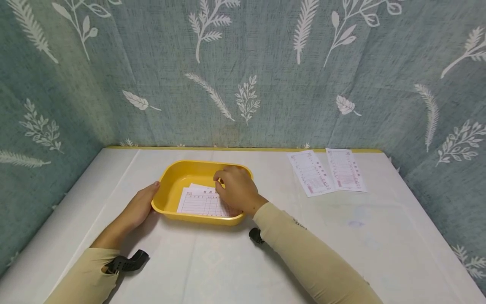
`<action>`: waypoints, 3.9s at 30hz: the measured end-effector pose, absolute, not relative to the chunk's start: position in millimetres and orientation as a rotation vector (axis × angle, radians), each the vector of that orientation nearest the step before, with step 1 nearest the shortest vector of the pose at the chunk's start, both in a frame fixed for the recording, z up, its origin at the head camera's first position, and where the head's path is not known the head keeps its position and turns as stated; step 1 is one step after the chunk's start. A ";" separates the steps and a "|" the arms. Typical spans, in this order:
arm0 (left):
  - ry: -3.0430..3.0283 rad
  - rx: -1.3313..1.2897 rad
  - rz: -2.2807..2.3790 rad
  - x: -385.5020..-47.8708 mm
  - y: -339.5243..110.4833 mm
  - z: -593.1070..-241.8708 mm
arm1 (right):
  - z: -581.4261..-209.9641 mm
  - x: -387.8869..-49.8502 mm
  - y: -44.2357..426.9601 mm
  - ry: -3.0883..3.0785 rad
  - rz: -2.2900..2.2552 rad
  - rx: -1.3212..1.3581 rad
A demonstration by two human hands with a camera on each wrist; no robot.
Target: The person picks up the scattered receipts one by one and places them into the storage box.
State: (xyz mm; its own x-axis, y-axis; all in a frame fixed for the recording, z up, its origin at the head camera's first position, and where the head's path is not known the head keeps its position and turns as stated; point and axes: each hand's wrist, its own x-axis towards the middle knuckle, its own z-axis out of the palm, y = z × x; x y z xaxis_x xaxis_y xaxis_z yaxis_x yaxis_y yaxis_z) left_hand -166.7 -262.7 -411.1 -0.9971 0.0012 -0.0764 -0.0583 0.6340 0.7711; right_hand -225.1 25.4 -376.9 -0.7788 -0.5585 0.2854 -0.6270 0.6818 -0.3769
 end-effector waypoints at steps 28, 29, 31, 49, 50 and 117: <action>2.778 -0.066 1.298 -163.7 -260.3 -410.1 | -365.1 -215.4 73.7 -2.398 1.307 0.662; 2.774 -0.069 1.300 -163.4 -260.7 -410.2 | -365.5 -214.7 76.1 -2.399 1.306 0.662; 2.778 -0.077 1.285 -162.7 -261.9 -410.6 | -365.9 -213.0 80.4 -2.409 1.309 0.650; 2.779 -0.059 1.299 -163.1 -262.3 -408.9 | -367.3 -213.1 119.8 -2.433 1.276 0.585; 2.779 -0.060 1.299 -163.2 -262.3 -408.8 | -367.3 -214.0 122.7 -2.440 1.274 0.576; 2.775 -0.052 1.277 -165.0 -262.3 -408.1 | -375.8 -251.5 226.2 -2.709 1.160 -0.039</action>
State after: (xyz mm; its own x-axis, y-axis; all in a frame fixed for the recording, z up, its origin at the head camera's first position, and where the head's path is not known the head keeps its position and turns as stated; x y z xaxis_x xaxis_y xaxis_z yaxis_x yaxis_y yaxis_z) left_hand -165.0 -262.3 -408.1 -0.9957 0.0050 -0.0928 -0.0672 0.6506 0.7564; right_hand -251.5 226.2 -375.8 -0.9809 0.1001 0.1670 -0.0518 0.6926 -0.7194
